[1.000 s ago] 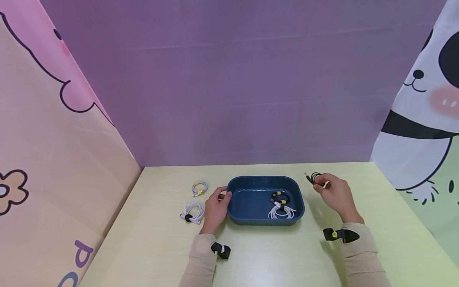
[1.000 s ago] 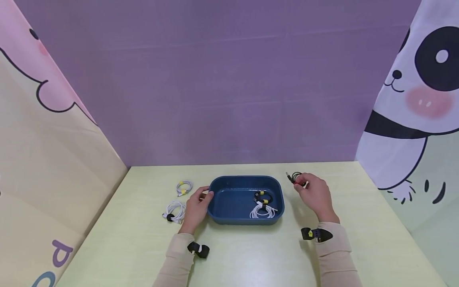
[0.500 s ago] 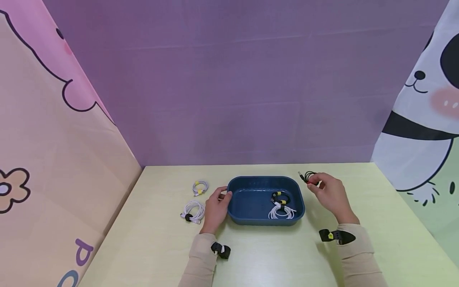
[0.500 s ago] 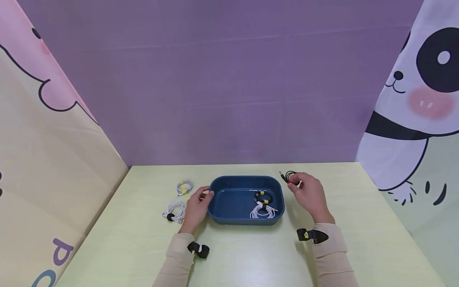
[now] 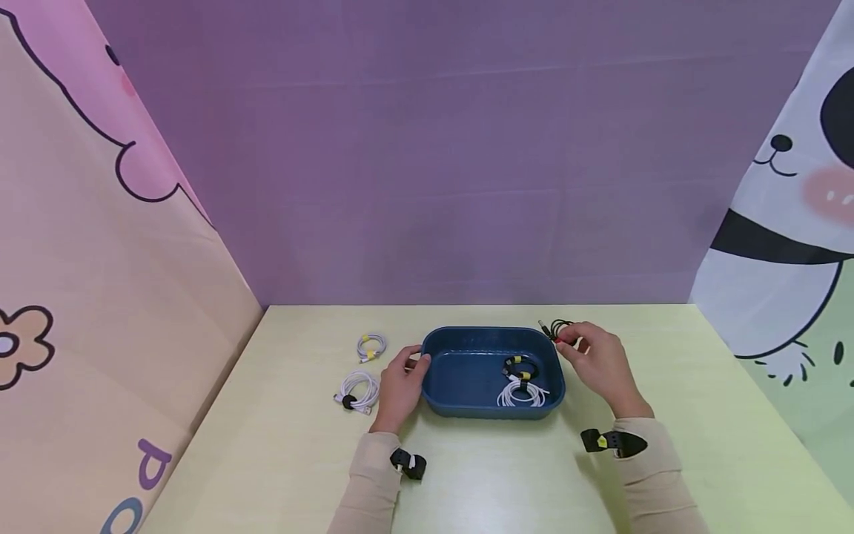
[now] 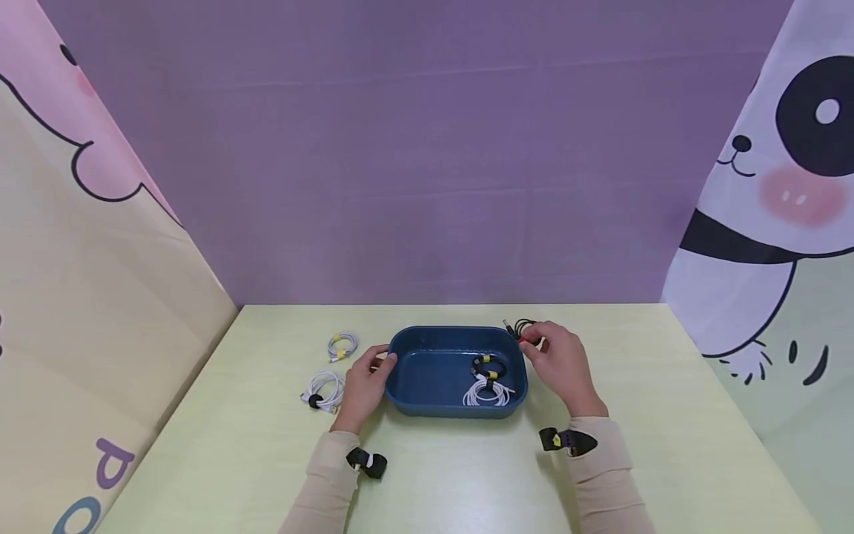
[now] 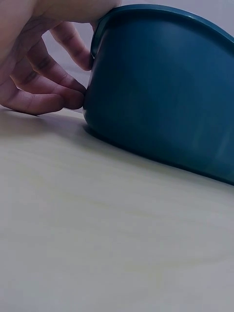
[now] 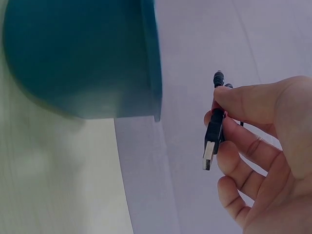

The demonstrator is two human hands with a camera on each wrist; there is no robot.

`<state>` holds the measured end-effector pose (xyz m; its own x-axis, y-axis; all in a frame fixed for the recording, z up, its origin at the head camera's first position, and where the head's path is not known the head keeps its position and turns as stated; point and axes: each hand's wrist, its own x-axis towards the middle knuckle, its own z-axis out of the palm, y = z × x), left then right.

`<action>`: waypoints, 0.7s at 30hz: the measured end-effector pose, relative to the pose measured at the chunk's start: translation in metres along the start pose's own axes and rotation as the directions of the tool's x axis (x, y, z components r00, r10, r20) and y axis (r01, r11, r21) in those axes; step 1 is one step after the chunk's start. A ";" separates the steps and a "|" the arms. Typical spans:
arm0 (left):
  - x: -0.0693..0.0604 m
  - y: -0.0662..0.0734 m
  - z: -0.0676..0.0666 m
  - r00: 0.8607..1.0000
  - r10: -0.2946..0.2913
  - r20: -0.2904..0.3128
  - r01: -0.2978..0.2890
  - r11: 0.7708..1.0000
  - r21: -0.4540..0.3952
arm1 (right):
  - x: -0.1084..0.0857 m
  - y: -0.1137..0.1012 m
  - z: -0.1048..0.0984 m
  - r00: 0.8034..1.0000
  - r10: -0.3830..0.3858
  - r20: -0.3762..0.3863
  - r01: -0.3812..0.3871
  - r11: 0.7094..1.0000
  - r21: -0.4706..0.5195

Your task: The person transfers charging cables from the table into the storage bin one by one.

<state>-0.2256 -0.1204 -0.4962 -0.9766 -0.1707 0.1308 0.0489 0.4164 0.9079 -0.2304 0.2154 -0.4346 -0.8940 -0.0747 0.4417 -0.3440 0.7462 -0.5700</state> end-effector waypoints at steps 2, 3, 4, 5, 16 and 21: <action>0.000 0.000 -0.001 1.000 -0.001 0.001 0.001 1.000 -0.002 | 0.000 -0.002 0.001 1.000 -0.002 0.005 0.002 1.000 0.000; 0.000 0.000 -0.001 1.000 -0.005 0.000 0.005 1.000 -0.004 | 0.000 -0.003 0.002 1.000 0.000 0.011 0.000 1.000 -0.001; 0.000 0.000 -0.001 1.000 -0.002 0.001 0.002 1.000 -0.002 | 0.000 -0.004 0.002 1.000 -0.001 0.016 0.001 1.000 -0.001; 0.000 0.000 -0.001 1.000 -0.004 0.002 0.004 1.000 -0.003 | -0.001 -0.005 0.002 1.000 0.001 0.022 -0.001 1.000 -0.001; 0.001 -0.001 0.000 1.000 -0.005 0.002 0.005 1.000 0.003 | -0.001 -0.012 0.006 0.998 0.012 0.063 -0.011 1.000 -0.011; 0.000 -0.002 0.001 1.000 -0.006 0.002 0.006 1.000 0.000 | -0.001 -0.015 0.008 0.998 -0.015 0.061 0.015 1.000 -0.007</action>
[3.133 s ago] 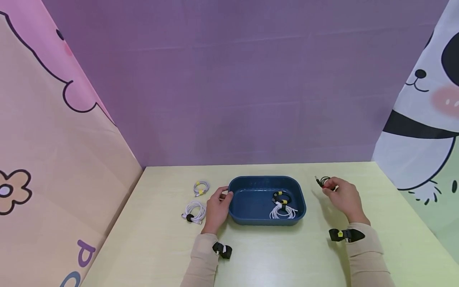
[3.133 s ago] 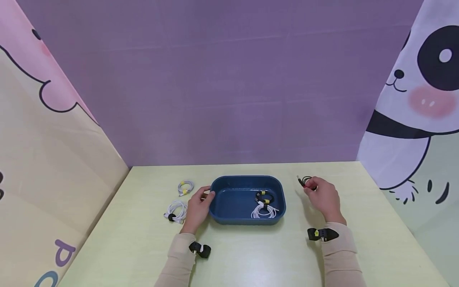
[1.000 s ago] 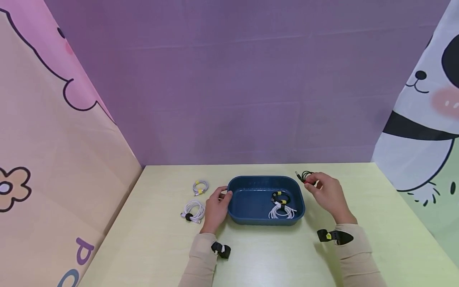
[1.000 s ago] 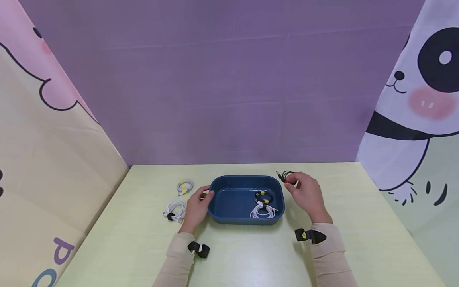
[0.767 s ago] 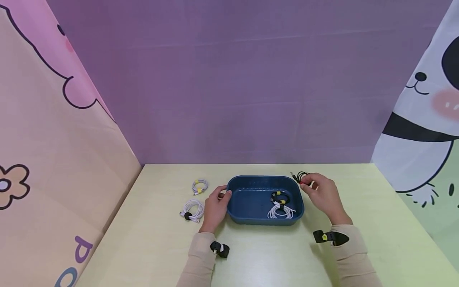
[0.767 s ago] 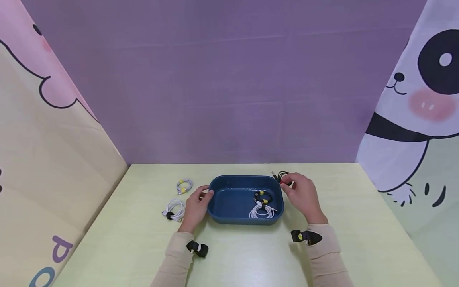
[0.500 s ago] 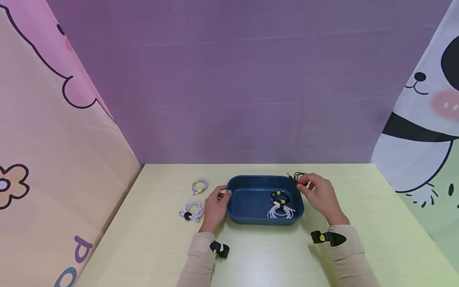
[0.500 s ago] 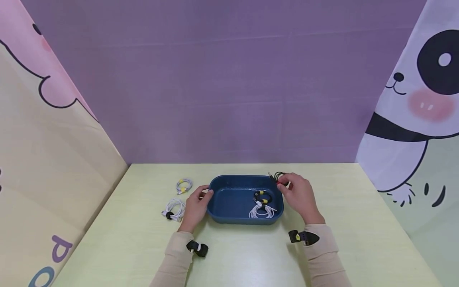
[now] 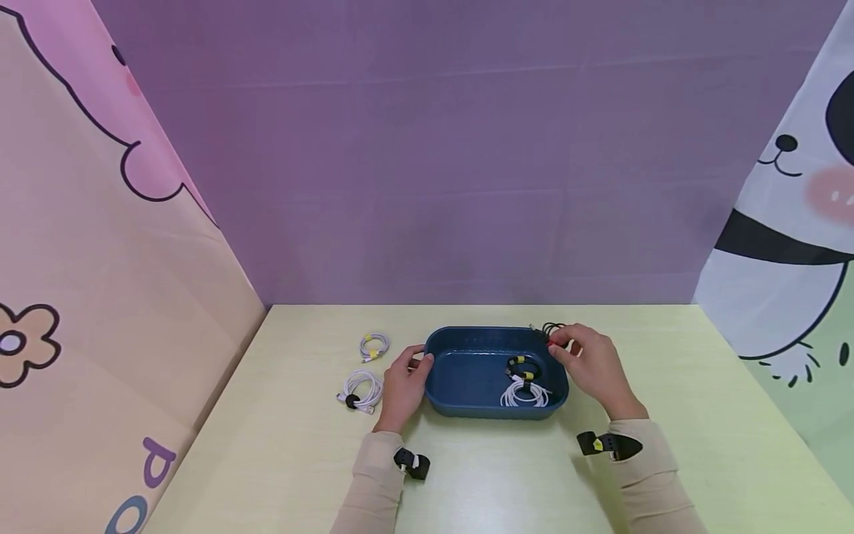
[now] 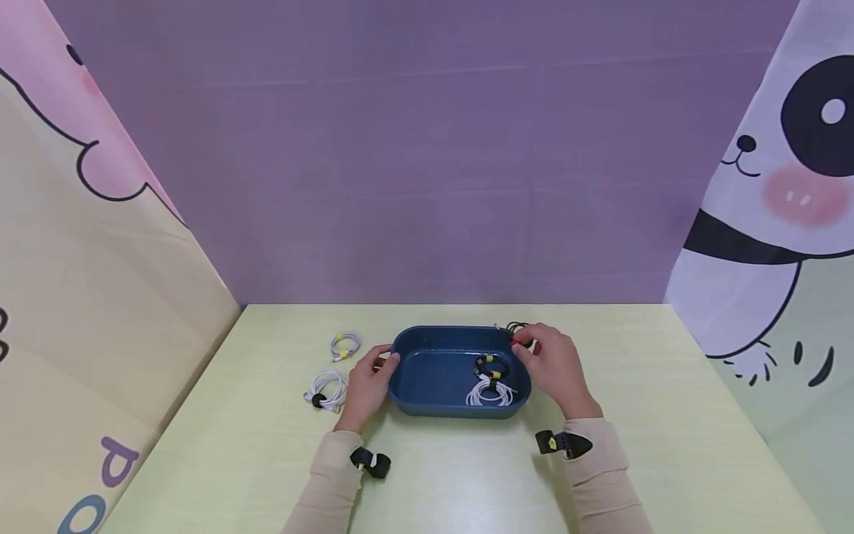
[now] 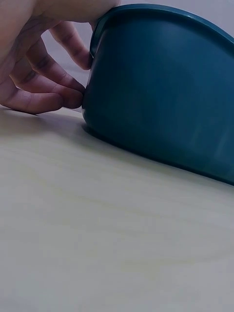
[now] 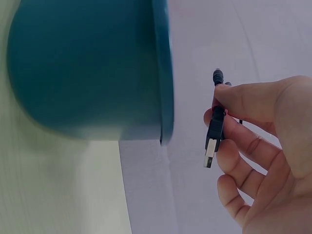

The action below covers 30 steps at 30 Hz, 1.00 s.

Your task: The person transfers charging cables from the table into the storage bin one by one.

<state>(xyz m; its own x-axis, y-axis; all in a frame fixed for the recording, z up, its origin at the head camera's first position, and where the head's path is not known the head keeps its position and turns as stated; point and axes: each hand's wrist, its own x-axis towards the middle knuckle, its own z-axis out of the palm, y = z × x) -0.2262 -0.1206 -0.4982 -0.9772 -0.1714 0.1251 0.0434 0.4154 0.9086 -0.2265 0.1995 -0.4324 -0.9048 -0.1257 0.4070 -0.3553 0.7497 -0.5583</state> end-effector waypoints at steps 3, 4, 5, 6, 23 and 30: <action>0.000 0.000 0.000 1.000 0.006 -0.003 -0.006 1.000 -0.003 | 0.000 -0.002 0.000 1.000 -0.014 0.000 0.014 1.000 0.001; 0.000 0.001 0.000 1.000 0.009 -0.003 -0.009 1.000 -0.005 | 0.000 -0.002 0.000 1.000 -0.018 0.000 0.018 1.000 0.001; 0.000 0.001 0.000 1.000 0.012 -0.004 -0.012 1.000 -0.009 | -0.001 -0.003 0.000 1.000 -0.024 0.001 0.024 1.000 0.002; 0.000 0.001 -0.001 1.000 0.015 -0.004 -0.015 1.000 -0.011 | -0.001 -0.004 0.000 1.000 -0.028 0.001 0.028 1.000 0.006; -0.001 0.002 -0.002 1.000 0.030 -0.001 -0.030 0.999 -0.014 | -0.001 -0.012 0.011 0.997 -0.064 0.036 0.064 0.998 -0.002; 0.000 0.001 -0.002 1.000 0.027 0.002 -0.027 1.000 -0.012 | 0.000 -0.014 0.018 0.994 -0.098 0.050 0.099 0.995 -0.005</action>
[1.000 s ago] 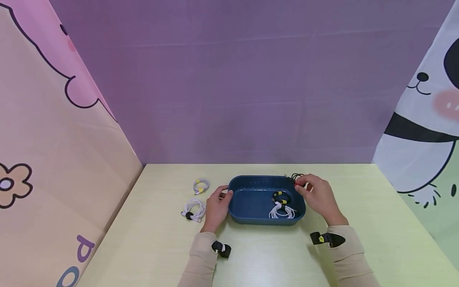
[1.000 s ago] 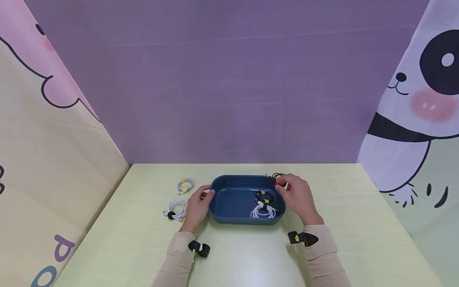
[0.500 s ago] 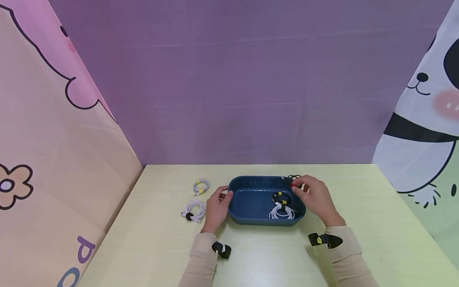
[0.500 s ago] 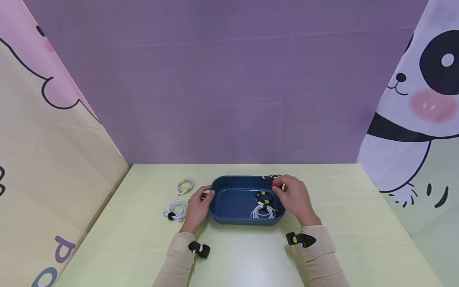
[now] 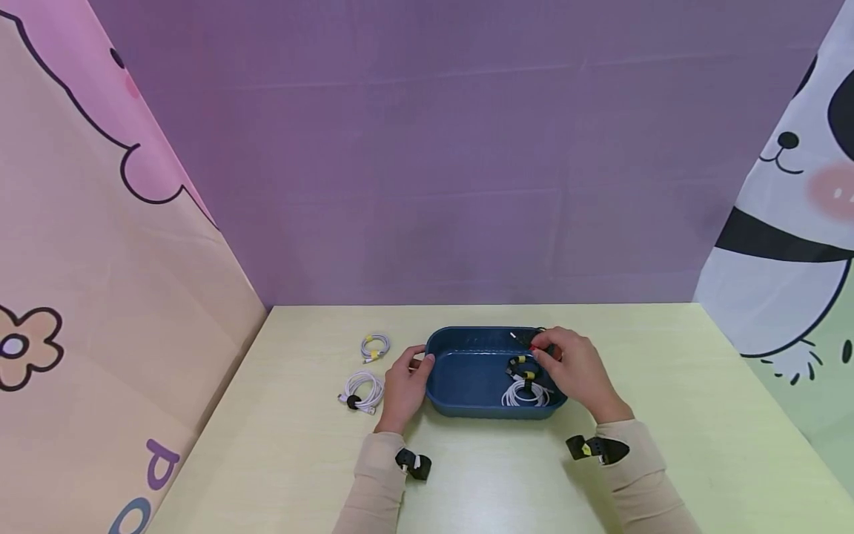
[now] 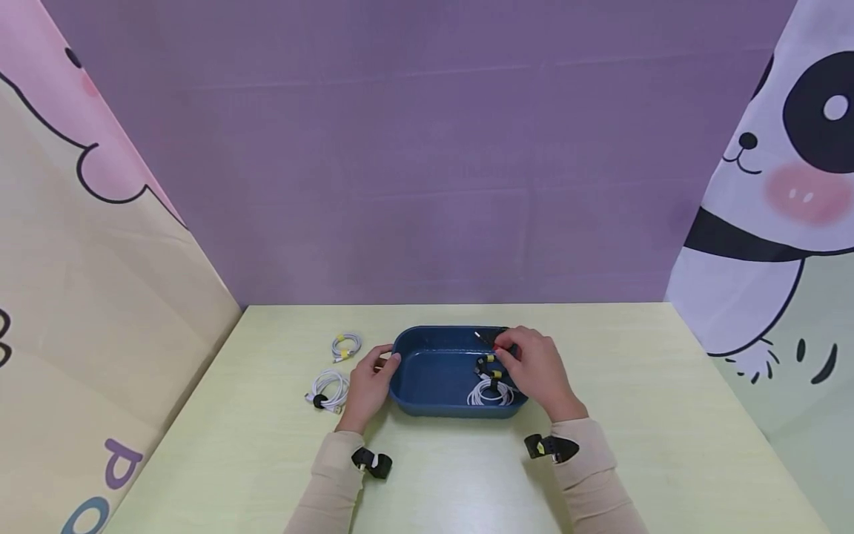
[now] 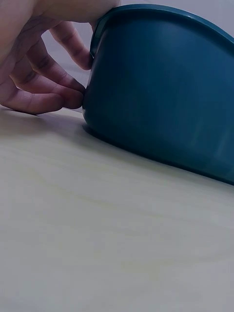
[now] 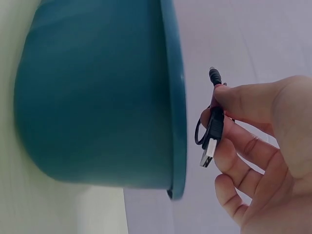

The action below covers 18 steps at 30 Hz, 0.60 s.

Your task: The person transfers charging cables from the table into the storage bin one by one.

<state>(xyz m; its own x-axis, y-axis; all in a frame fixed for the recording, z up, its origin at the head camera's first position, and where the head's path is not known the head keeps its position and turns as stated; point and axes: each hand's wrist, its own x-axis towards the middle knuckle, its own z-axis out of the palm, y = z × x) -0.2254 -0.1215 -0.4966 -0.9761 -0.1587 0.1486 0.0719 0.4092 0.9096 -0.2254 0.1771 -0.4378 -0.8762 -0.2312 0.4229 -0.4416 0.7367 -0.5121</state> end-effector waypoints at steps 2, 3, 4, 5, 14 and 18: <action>0.000 0.000 0.000 1.000 -0.001 -0.001 0.001 1.000 0.001 | 0.000 -0.001 0.002 1.000 -0.005 0.006 0.005 1.000 -0.001; 0.000 0.000 0.000 1.000 -0.002 -0.001 0.002 1.000 0.001 | 0.000 -0.002 0.002 1.000 -0.006 0.009 0.006 1.000 -0.001; 0.000 0.000 0.000 1.000 -0.002 -0.001 0.002 1.000 0.001 | 0.000 -0.003 0.003 1.000 -0.008 0.011 0.008 1.000 -0.001; 0.000 0.000 0.000 1.000 -0.002 -0.003 0.002 1.000 0.001 | 0.000 -0.004 0.003 1.000 -0.011 0.013 0.011 1.000 0.000; 0.000 0.000 0.001 1.000 0.000 -0.009 0.000 1.000 0.005 | 0.000 -0.015 0.007 0.999 -0.037 0.022 0.037 0.999 0.023; 0.001 -0.001 0.001 1.000 -0.002 -0.011 0.002 1.000 0.005 | 0.000 -0.018 0.011 0.999 -0.043 0.025 0.043 0.999 0.021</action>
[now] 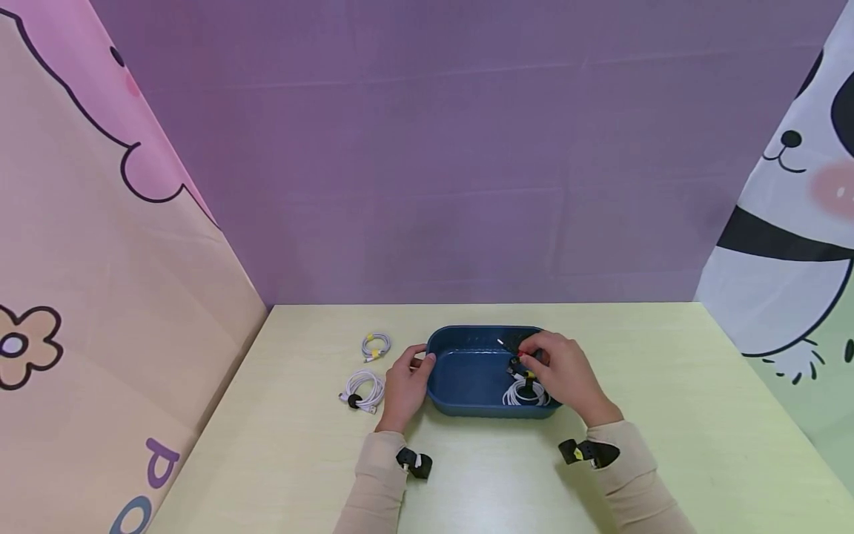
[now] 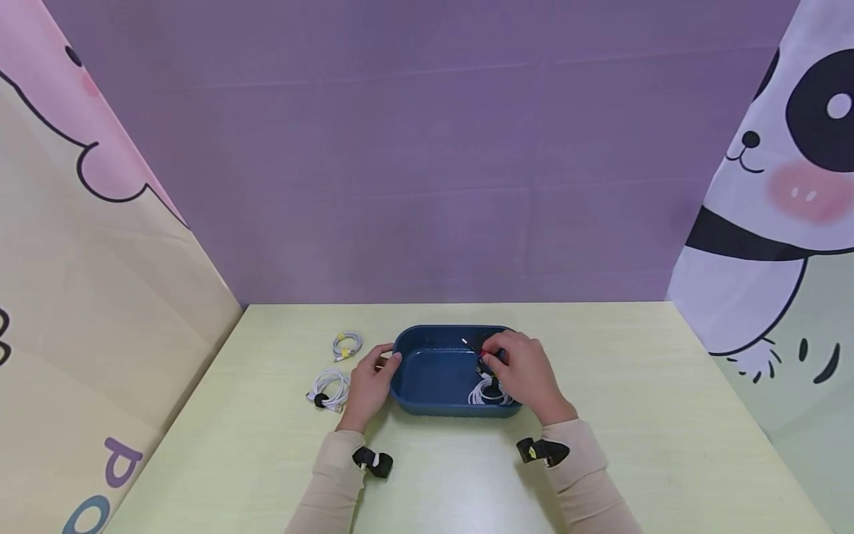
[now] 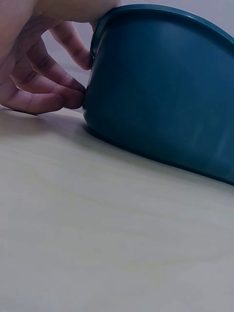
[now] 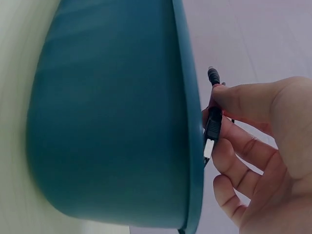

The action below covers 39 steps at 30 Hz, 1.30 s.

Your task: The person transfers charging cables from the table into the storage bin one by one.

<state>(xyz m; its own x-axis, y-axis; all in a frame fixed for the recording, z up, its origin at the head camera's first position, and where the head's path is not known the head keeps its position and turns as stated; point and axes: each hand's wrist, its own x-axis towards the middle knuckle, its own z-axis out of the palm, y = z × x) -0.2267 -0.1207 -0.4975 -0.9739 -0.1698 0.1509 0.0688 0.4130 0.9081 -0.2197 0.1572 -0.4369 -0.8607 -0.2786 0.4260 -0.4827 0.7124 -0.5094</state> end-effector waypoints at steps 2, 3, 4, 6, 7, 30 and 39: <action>0.000 0.000 0.000 1.000 -0.001 0.000 0.001 1.000 0.001 | 0.000 0.000 0.002 1.000 -0.004 0.007 0.004 1.000 -0.002; 0.000 0.000 0.000 1.000 -0.001 0.000 0.001 1.000 0.001 | 0.000 0.000 0.003 1.000 -0.006 0.011 0.006 1.000 -0.002; 0.000 0.000 0.000 1.000 -0.002 0.000 0.002 1.000 -0.002 | 0.000 -0.001 0.004 1.000 -0.008 0.015 0.008 1.000 -0.001; 0.000 0.000 0.000 1.000 -0.002 0.001 0.002 1.000 -0.005 | 0.000 -0.002 0.006 1.000 -0.015 0.020 0.015 1.000 0.001; 0.000 0.000 0.000 1.000 -0.002 0.002 0.002 1.000 -0.006 | 0.000 -0.003 0.006 1.000 -0.019 0.021 0.019 1.000 0.002; 0.001 0.000 0.000 1.000 -0.008 0.005 0.008 1.000 -0.003 | -0.002 -0.013 0.024 0.997 -0.029 0.073 0.030 0.999 -0.012; 0.000 0.000 -0.001 1.000 -0.006 0.002 0.006 1.000 0.005 | -0.003 -0.017 0.030 0.994 -0.048 0.100 0.049 0.999 -0.003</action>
<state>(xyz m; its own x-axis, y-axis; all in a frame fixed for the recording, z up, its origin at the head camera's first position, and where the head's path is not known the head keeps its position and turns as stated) -0.2262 -0.1213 -0.4973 -0.9748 -0.1701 0.1445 0.0618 0.4163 0.9071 -0.2137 0.1262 -0.4520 -0.8482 -0.3755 0.3734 -0.5237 0.6997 -0.4860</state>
